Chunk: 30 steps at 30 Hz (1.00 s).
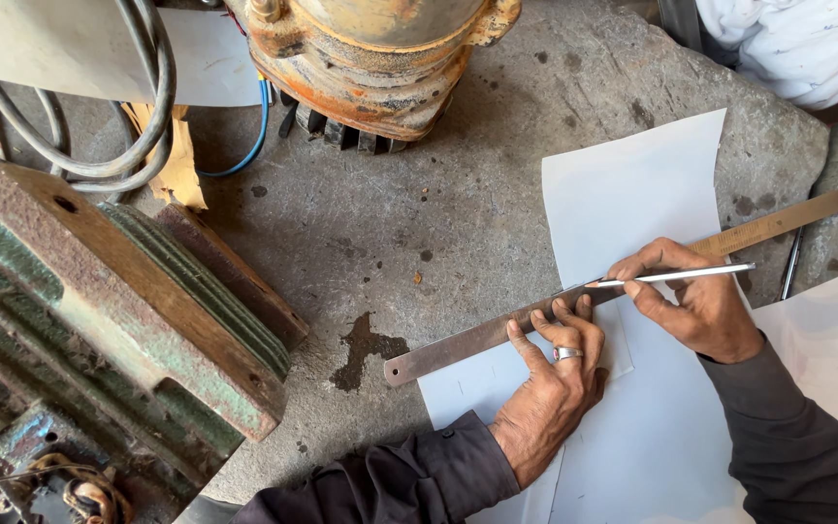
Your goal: The person sits on the floor and marks measurement lines on white paper with a pencil, using a long steel ruler to draw straight lines. They then cut small paper strips from the sheet and continue marking and trimming the strips by hand.
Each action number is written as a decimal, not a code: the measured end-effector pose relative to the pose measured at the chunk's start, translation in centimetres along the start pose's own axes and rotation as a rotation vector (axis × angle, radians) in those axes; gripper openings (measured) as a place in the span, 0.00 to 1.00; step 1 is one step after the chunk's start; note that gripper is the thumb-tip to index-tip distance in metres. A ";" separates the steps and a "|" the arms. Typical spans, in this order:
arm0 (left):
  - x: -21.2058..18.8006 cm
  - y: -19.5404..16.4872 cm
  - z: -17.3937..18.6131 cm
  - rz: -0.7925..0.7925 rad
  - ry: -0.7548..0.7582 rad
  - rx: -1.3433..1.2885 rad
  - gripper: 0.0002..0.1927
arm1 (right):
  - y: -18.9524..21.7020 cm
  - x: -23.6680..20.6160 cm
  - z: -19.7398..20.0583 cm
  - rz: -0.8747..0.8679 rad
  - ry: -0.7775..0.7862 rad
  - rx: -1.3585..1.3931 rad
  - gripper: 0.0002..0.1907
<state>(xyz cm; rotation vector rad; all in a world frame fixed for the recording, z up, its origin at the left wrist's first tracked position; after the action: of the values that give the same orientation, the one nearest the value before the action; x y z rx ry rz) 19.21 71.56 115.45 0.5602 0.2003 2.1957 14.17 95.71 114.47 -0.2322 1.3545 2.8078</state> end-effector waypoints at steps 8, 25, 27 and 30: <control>-0.1 -0.1 -0.1 -0.009 0.009 -0.022 0.35 | 0.2 0.4 -0.2 -0.014 0.013 0.043 0.03; 0.4 -0.5 -0.1 -0.008 0.015 0.022 0.33 | 0.9 1.5 2.2 0.083 -0.002 -0.088 0.04; 0.4 -0.6 -0.1 -0.012 0.014 0.030 0.32 | 0.3 1.6 3.6 0.075 -0.042 -0.144 0.03; 0.6 -0.7 0.0 -0.011 0.020 0.041 0.31 | -0.6 1.9 6.1 0.043 -0.090 -0.119 0.04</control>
<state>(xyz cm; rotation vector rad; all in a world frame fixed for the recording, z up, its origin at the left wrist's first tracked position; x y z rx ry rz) 19.35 72.41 115.38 0.5586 0.2593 2.1917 11.59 100.77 117.45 -0.0782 1.1900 2.8985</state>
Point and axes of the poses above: each hand's wrist, its own x-axis towards the middle knuckle, its own z-axis out of the back of the hand, y = z × x, the point moved 1 cm from there along x, towards the middle knuckle, and after that the axes turned 13 degrees about -y, right-handed, at the moved point
